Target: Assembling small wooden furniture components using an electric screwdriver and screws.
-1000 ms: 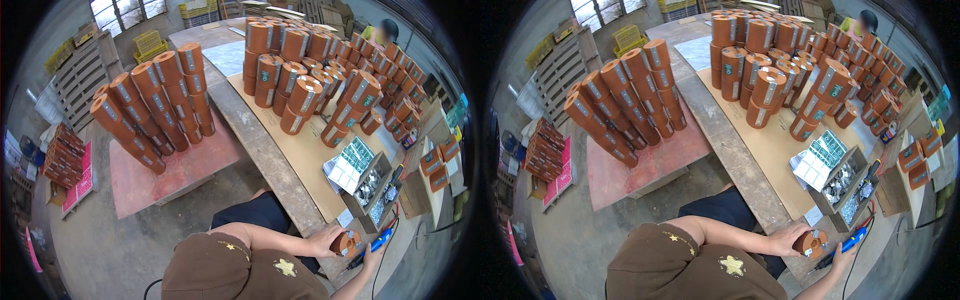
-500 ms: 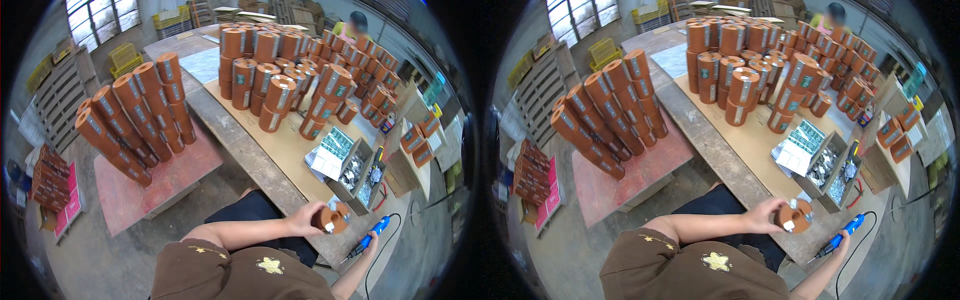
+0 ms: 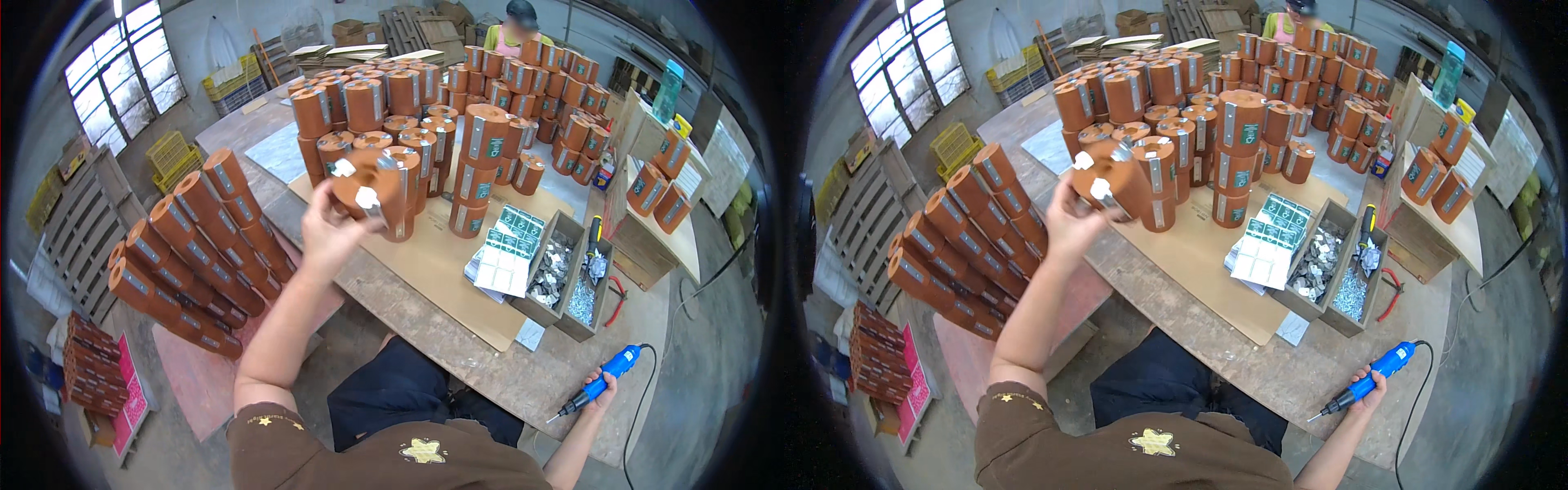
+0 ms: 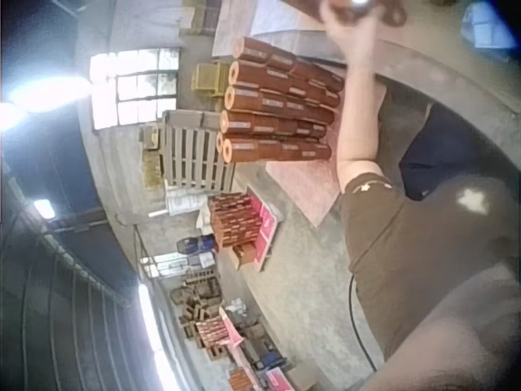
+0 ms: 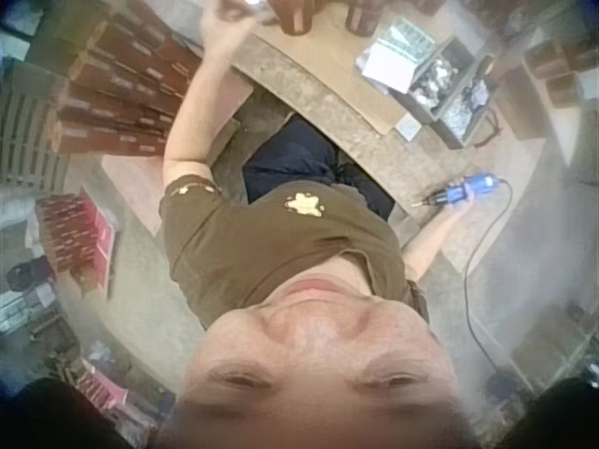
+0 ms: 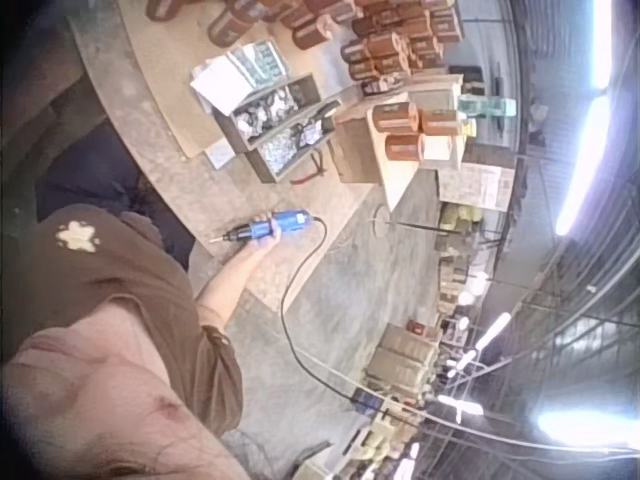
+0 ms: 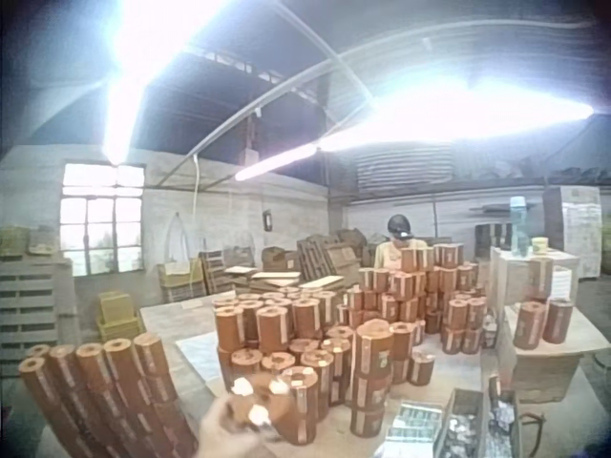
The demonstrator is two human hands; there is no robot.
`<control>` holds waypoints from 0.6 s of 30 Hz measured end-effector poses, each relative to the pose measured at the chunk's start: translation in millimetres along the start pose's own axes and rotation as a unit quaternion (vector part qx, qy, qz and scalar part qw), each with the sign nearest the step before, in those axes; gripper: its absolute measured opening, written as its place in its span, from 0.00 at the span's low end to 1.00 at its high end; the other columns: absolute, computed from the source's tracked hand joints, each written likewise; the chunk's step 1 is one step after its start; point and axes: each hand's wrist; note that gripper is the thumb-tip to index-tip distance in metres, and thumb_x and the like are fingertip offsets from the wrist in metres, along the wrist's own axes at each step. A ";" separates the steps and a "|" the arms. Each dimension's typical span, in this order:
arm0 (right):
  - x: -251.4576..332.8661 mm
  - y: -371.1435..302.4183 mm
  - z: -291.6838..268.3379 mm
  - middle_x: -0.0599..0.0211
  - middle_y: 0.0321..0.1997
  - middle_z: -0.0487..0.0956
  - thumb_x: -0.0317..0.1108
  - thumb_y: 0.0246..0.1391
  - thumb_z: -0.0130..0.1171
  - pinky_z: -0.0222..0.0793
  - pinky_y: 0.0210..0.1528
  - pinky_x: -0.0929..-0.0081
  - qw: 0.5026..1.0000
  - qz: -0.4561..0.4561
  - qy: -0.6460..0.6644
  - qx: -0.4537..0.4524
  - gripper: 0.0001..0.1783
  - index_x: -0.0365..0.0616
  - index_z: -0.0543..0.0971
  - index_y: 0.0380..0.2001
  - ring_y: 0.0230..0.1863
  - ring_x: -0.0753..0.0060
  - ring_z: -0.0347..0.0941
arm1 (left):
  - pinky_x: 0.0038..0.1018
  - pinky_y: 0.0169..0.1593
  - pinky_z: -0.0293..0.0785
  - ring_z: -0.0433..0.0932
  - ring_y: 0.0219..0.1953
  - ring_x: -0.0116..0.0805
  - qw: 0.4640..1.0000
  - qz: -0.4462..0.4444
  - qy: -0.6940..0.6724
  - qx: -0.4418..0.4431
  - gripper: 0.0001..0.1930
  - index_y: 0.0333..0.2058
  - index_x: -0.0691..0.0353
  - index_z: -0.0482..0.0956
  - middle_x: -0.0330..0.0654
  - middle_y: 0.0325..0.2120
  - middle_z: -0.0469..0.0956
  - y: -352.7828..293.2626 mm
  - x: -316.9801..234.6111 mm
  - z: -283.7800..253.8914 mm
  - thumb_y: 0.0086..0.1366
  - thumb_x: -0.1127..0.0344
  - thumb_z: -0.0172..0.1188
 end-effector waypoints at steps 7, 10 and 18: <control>-7.8 -9.6 14.4 0.68 0.24 0.67 0.31 0.37 0.53 0.65 0.24 0.76 0.998 -0.023 0.023 -0.045 0.21 0.41 0.66 0.39 0.23 0.74 0.64 | 0.23 0.41 0.70 0.72 0.38 0.29 0.994 0.069 0.052 -0.066 0.28 0.42 0.68 0.63 0.44 0.37 0.71 85.4 -0.8 4.9 0.41 0.77 0.66; -7.0 -7.0 10.0 0.67 0.23 0.67 0.31 0.37 0.53 0.64 0.24 0.75 0.997 -0.021 0.045 -0.052 0.20 0.42 0.66 0.39 0.22 0.73 0.63 | 0.22 0.39 0.70 0.72 0.36 0.28 0.995 0.076 0.010 -0.058 0.26 0.41 0.68 0.63 0.43 0.36 0.71 108.3 0.2 34.7 0.42 0.77 0.65; -4.7 -8.1 11.4 0.67 0.23 0.67 0.31 0.37 0.53 0.64 0.24 0.74 0.998 -0.032 0.033 -0.045 0.22 0.42 0.64 0.40 0.23 0.73 0.63 | 0.22 0.39 0.70 0.72 0.36 0.29 0.991 0.040 -0.109 0.065 0.24 0.40 0.67 0.65 0.43 0.35 0.71 104.7 -20.0 159.7 0.43 0.75 0.65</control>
Point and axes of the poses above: each hand's wrist, its own y-axis towards the middle knuckle, its own z-axis out of the palm, x = y × z
